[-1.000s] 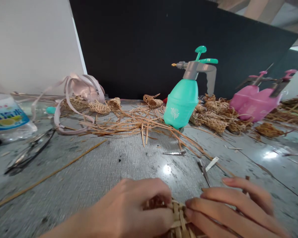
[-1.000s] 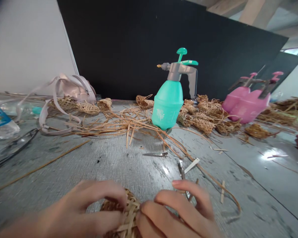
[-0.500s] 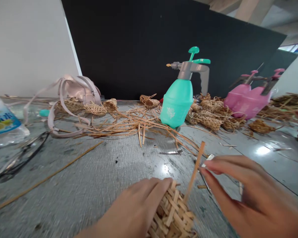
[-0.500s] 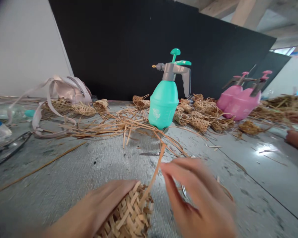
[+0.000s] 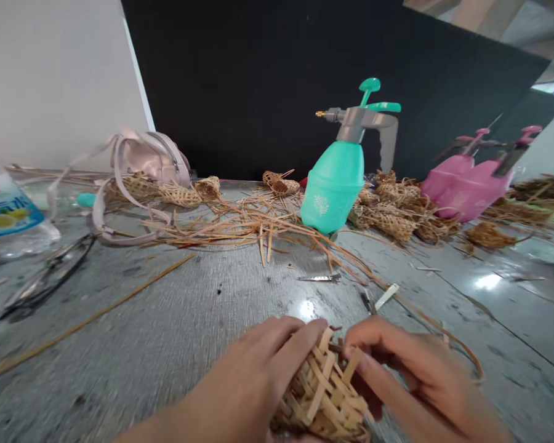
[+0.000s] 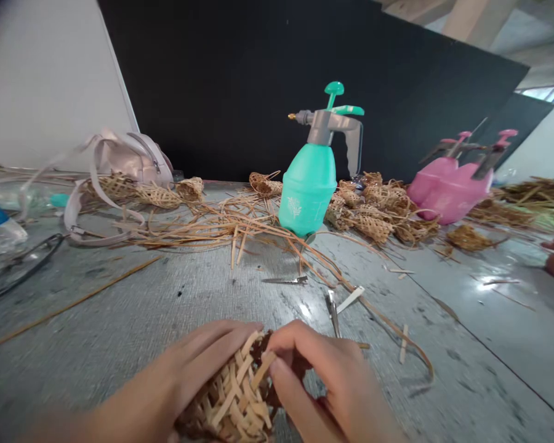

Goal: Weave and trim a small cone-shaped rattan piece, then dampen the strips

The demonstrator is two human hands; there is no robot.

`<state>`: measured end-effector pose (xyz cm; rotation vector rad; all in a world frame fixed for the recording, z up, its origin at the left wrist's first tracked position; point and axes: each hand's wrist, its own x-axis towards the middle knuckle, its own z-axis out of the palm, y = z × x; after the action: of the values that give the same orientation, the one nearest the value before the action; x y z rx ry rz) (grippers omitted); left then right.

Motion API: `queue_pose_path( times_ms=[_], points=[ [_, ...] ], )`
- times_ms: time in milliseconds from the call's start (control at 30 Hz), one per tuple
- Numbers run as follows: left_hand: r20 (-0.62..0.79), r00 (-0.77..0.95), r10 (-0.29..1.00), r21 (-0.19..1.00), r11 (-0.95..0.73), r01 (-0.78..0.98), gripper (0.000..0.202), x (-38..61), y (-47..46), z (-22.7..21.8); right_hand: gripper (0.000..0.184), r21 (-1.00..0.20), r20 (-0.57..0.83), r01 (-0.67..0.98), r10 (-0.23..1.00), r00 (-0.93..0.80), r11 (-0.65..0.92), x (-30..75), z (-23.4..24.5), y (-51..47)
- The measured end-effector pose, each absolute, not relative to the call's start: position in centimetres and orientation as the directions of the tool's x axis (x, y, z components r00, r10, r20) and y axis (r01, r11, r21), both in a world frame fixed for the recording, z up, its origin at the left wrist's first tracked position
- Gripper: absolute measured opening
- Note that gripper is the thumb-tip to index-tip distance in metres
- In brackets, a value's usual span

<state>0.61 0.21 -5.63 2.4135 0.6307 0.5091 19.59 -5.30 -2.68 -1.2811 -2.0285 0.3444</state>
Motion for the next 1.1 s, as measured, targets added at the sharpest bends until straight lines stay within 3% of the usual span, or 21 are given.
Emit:
queue_pose_path(
  times_ms=[67, 200, 333, 433, 500, 567, 633, 733, 867, 1100],
  points=[
    [0.156, 0.807, 0.569, 0.639, -0.682, 0.357, 0.078, 0.7, -0.1, -4.9, 0.017, -0.536, 0.398, 0.716, 0.881, -0.254, 0.448, 19.8, -3.1, -5.2],
    [0.166, 0.756, 0.633, 0.622, -0.662, 0.418, 0.079, 1.0, -0.6, -3.9, 0.019, -0.378, 0.385, 0.81, 0.872, -0.302, 0.447, 20.8, -3.8, -4.6],
    [0.146, 0.764, 0.629, 0.613, -0.663, 0.429, 0.083, 1.3, -0.4, -3.7, 0.01, -0.378, 0.458, 0.828, 0.86, -0.223, 0.416, 21.5, -3.6, -4.7],
    [0.095, 0.788, 0.609, 0.613, -0.659, 0.436, 0.083, 1.5, -0.2, -3.7, 0.013, -0.57, 0.4, 0.718, 0.899, -0.182, 0.399, 21.1, -3.1, -5.0],
    [0.072, 0.79, 0.609, 0.621, -0.647, 0.442, 0.082, 1.5, -0.1, -3.8, 0.018, -0.797, 0.188, 0.542, 0.962, -0.197, 0.266, 20.6, -3.0, -5.0],
    [0.076, 0.781, 0.62, 0.651, -0.624, 0.432, 0.08, 1.4, 0.0, -3.9, 0.018, -0.936, -0.053, 0.35, 0.967, -0.249, 0.039, 20.0, -3.0, -4.6],
    [0.102, 0.781, 0.616, 0.685, -0.613, 0.394, 0.079, 1.1, 0.2, -4.1, 0.018, -0.966, -0.203, 0.214, 0.935, -0.291, -0.144, 19.8, -3.2, -4.3],
    [0.147, 0.784, 0.603, 0.704, -0.621, 0.346, 0.08, 0.8, 0.4, -4.3, 0.021, -0.949, -0.308, 0.147, 0.914, -0.263, -0.277, 19.8, -3.6, -4.0],
    [0.152, 0.774, 0.614, 0.67, -0.64, 0.376, 0.078, 0.9, 0.2, -4.3, 0.02, -0.938, -0.324, 0.189, 0.93, -0.172, -0.292, 19.6, -3.9, -4.2],
    [0.194, 0.798, 0.571, 0.615, -0.704, 0.354, 0.079, 1.4, -0.1, -4.4, 0.017, -0.925, -0.374, 0.142, 0.907, -0.194, -0.352, 18.9, -3.6, -4.3]
  ],
)
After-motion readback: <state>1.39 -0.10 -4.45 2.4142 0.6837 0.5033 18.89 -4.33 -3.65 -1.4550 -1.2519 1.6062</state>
